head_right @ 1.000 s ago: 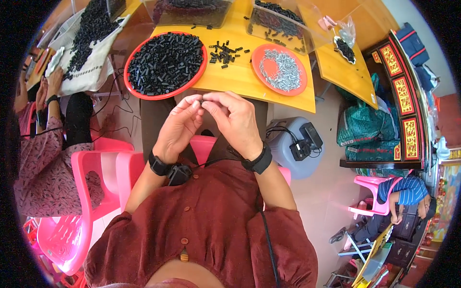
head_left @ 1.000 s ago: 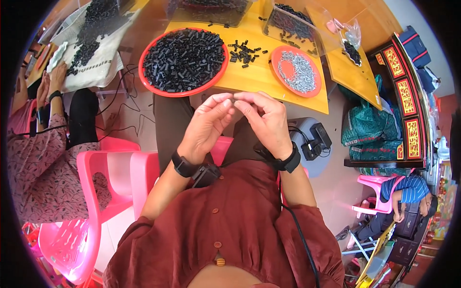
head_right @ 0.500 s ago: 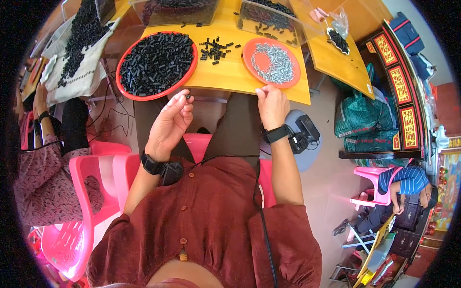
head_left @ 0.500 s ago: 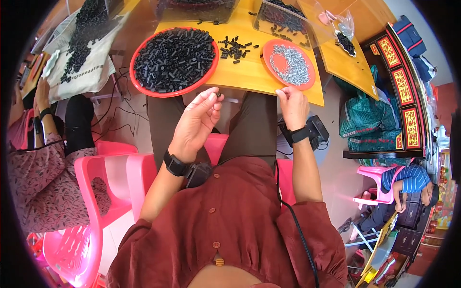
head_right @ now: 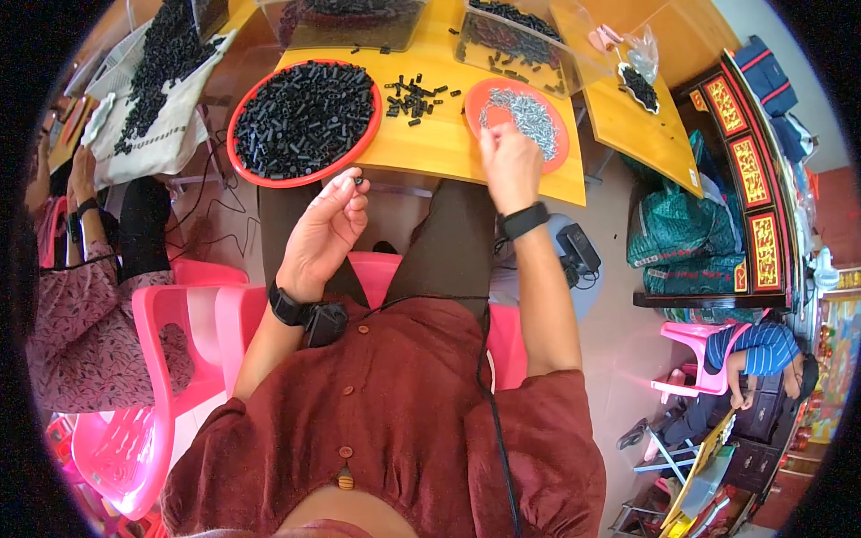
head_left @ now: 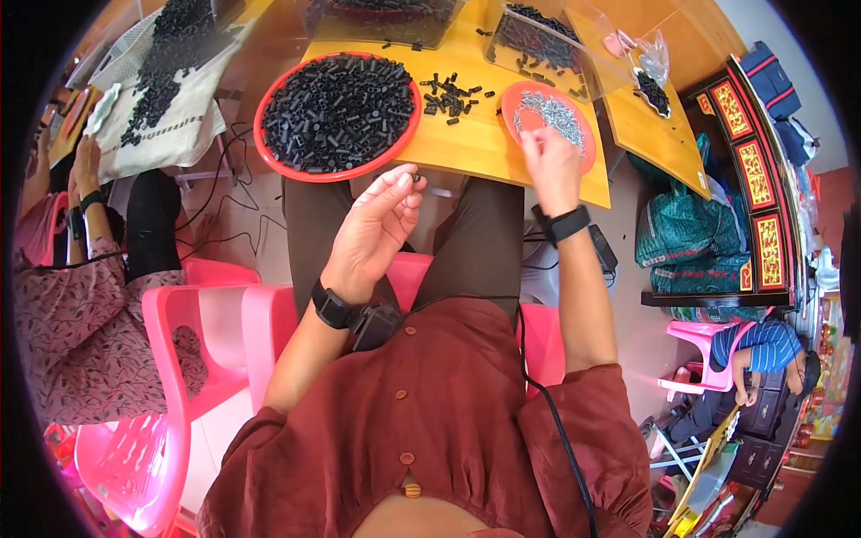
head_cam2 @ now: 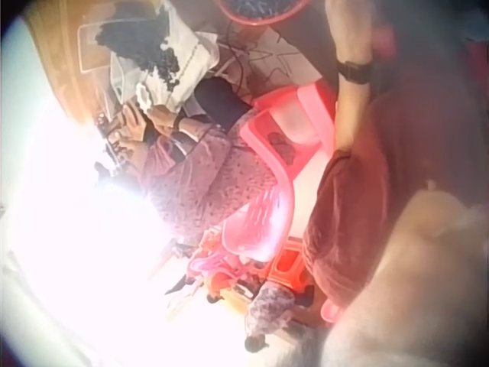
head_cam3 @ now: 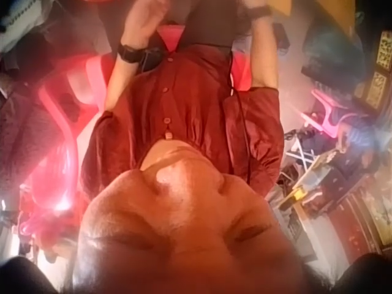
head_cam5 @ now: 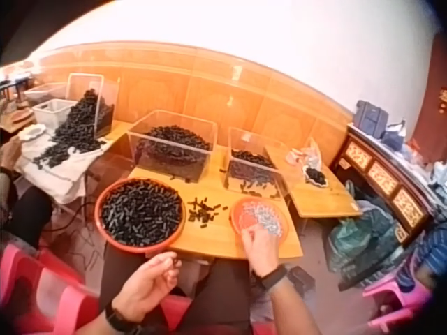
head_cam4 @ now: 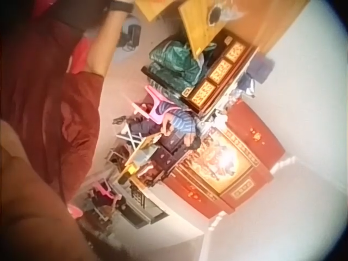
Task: The person assembles small black plastic components by hand at a workbench.
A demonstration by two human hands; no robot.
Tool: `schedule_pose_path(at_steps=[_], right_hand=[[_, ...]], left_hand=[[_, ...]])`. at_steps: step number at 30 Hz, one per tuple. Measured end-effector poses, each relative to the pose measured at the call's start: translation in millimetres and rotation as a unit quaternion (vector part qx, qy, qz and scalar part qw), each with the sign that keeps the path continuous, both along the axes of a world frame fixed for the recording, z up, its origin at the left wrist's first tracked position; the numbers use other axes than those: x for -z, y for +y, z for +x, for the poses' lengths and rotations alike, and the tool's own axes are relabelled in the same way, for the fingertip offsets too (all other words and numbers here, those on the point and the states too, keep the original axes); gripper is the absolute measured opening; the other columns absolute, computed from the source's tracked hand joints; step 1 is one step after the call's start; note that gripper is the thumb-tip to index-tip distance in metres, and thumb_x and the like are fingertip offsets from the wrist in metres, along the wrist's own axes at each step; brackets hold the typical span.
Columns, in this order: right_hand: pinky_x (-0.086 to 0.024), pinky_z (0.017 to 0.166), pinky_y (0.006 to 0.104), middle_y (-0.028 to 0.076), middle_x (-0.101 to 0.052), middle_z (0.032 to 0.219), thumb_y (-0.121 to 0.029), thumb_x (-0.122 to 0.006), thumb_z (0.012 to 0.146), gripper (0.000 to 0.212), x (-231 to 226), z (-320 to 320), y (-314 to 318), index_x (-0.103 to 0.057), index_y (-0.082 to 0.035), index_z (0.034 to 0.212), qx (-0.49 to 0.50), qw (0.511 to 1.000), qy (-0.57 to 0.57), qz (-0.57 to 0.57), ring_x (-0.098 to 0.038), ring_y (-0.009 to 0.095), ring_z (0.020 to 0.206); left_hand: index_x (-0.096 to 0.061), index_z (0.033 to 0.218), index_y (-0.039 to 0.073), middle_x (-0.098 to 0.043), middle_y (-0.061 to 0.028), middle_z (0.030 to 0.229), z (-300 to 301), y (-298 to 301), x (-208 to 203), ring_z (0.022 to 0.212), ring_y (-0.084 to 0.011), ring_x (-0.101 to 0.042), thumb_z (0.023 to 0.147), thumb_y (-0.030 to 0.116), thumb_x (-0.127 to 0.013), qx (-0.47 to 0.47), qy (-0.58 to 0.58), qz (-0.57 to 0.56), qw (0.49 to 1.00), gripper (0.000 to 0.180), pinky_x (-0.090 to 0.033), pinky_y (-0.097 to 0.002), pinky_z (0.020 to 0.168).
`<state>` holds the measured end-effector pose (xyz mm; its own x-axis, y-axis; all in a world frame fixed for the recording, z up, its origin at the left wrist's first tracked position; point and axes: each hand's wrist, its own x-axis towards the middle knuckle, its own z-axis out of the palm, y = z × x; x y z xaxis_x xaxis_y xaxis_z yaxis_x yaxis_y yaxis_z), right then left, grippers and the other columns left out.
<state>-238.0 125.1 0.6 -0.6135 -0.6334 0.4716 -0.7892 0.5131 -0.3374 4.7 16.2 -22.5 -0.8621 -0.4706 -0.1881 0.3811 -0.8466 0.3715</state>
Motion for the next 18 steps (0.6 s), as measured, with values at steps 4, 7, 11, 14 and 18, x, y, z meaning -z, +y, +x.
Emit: schedule_pose_path(at_steps=[4,7,11,14,18], right_hand=[[-0.049,0.066,0.0451,0.018,-0.065,0.076,-0.023,-0.062,0.083,0.019,-19,-25,-19,-0.066,-0.004,0.082,0.003,0.999,0.048,0.019,-0.063,0.036,0.074],[-0.048,0.068,0.0461,0.018,-0.064,0.081,-0.018,-0.061,0.08,0.013,-19,-30,-49,-0.067,-0.007,0.081,-0.1,0.992,0.062,0.034,-0.062,0.037,0.076],[-0.05,0.069,0.048,0.021,-0.063,0.086,-0.009,-0.053,0.077,0.015,2,-41,-97,-0.067,-0.005,0.08,-0.149,0.975,0.093,0.138,-0.062,0.04,0.081],[-0.05,0.071,0.0459,0.021,-0.065,0.084,-0.013,-0.057,0.076,0.015,17,-56,-117,-0.069,-0.005,0.081,-0.153,0.964,0.089,0.199,-0.063,0.039,0.081],[-0.05,0.071,0.045,0.022,-0.065,0.081,-0.014,-0.057,0.074,0.016,13,-59,-120,-0.07,-0.006,0.078,-0.131,0.963,0.061,0.226,-0.063,0.04,0.08]], left_hand=[[-0.055,0.113,0.003,-0.059,-0.0064,0.099,0,3,-3,0.076,-0.0083,-0.054,0.092,0.01,-0.057,0.009,0.006,0.003,1.0,0.022,-0.049,-0.0194,0.068],[-0.055,0.112,0.003,-0.059,-0.0061,0.098,-1,5,0,0.076,-0.0081,-0.054,0.092,0.01,-0.056,0.018,0.014,0.004,1.0,0.021,-0.049,-0.0192,0.068],[-0.055,0.111,0.003,-0.059,-0.0056,0.098,0,5,0,0.076,-0.008,-0.054,0.092,0.01,-0.056,0.014,0.011,0.008,1.0,0.02,-0.049,-0.019,0.068],[-0.055,0.11,0.003,-0.06,-0.0054,0.096,1,4,-3,0.074,-0.0074,-0.055,0.092,0.011,-0.056,0.009,0.013,0.014,1.0,0.02,-0.049,-0.0192,0.067],[-0.056,0.11,0.003,-0.06,-0.0056,0.097,0,3,-1,0.074,-0.0065,-0.056,0.092,0.01,-0.057,0.015,0.031,0.027,0.999,0.02,-0.049,-0.0188,0.068]])
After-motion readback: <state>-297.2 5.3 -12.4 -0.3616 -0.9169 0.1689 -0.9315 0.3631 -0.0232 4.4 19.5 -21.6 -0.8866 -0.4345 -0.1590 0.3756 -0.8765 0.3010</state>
